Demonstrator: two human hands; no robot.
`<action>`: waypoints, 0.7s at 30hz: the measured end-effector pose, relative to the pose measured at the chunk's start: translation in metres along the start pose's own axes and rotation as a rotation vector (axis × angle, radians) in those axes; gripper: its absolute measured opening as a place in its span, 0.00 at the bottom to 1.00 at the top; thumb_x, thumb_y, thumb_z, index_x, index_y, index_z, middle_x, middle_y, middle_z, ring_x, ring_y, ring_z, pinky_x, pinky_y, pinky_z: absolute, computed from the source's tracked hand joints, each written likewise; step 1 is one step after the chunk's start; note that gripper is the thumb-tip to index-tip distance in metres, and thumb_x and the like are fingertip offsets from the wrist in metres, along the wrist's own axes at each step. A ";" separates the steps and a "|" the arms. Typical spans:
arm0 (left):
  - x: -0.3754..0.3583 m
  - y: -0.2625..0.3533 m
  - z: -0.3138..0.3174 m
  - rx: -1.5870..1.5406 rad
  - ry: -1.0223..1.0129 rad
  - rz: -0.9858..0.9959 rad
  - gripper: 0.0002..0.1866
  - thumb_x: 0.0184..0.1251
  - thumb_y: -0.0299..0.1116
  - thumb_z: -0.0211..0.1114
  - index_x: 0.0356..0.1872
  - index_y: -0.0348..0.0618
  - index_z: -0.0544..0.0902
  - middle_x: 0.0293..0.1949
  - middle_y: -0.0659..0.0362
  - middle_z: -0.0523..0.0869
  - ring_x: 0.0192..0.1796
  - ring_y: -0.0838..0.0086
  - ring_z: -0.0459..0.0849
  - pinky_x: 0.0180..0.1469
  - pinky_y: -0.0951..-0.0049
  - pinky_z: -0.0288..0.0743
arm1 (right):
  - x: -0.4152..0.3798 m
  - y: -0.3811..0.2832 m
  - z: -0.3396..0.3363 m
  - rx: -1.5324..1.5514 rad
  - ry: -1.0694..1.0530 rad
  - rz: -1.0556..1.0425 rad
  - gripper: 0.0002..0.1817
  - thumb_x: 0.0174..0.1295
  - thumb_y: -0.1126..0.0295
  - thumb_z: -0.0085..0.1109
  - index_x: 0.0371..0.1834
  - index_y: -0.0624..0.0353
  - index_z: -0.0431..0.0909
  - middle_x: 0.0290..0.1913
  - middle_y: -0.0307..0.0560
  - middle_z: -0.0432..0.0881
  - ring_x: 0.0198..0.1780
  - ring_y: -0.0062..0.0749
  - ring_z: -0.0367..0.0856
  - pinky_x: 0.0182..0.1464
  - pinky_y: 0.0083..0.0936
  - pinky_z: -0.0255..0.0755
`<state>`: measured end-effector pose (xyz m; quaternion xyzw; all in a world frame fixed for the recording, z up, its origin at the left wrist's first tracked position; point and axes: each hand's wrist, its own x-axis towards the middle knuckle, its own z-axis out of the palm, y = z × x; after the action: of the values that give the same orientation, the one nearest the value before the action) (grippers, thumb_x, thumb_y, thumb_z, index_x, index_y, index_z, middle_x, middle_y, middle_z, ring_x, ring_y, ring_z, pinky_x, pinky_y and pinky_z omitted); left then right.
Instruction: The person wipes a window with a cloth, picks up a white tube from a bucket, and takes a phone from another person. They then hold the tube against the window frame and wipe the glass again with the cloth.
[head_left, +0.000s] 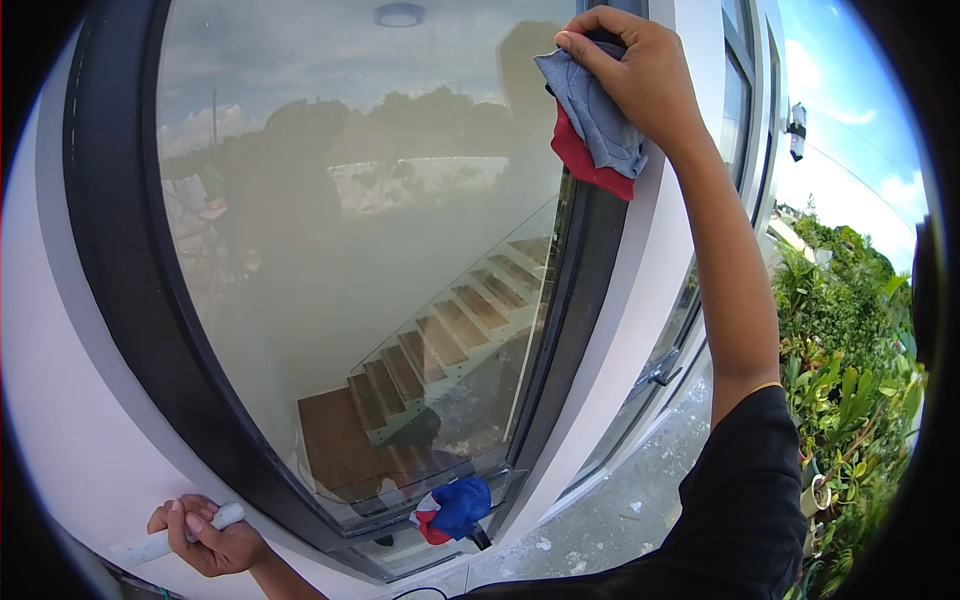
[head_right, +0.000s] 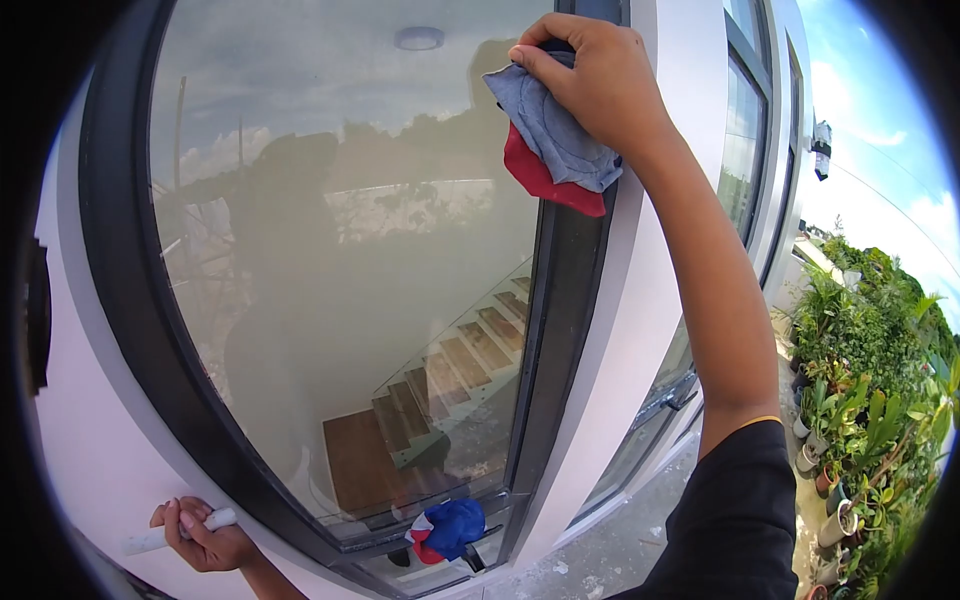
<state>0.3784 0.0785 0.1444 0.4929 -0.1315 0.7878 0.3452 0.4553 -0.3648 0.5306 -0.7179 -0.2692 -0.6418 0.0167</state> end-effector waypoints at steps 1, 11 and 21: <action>0.000 0.000 0.000 -0.015 -0.004 -0.003 0.13 0.77 0.19 0.50 0.54 0.29 0.80 0.45 0.50 0.72 0.29 0.74 0.70 0.31 0.74 0.66 | -0.003 -0.004 0.000 0.015 -0.013 -0.025 0.12 0.67 0.59 0.68 0.40 0.57 0.89 0.36 0.50 0.90 0.39 0.46 0.89 0.47 0.32 0.80; 0.000 -0.002 -0.002 -0.021 -0.014 -0.002 0.11 0.78 0.19 0.50 0.51 0.26 0.79 0.44 0.49 0.72 0.31 0.73 0.70 0.32 0.73 0.66 | -0.022 -0.011 0.008 -0.006 0.042 -0.175 0.09 0.68 0.64 0.67 0.39 0.59 0.87 0.36 0.50 0.88 0.38 0.49 0.87 0.46 0.36 0.78; -0.003 0.000 -0.001 0.037 0.020 -0.022 0.13 0.75 0.19 0.50 0.54 0.30 0.81 0.44 0.49 0.73 0.29 0.74 0.70 0.31 0.74 0.66 | -0.002 0.010 0.005 -0.095 0.097 -0.152 0.08 0.68 0.67 0.67 0.40 0.61 0.87 0.36 0.52 0.87 0.38 0.50 0.86 0.47 0.37 0.78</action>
<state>0.3787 0.0778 0.1418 0.4929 -0.1081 0.7911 0.3457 0.4639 -0.3720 0.5309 -0.6635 -0.2913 -0.6871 -0.0529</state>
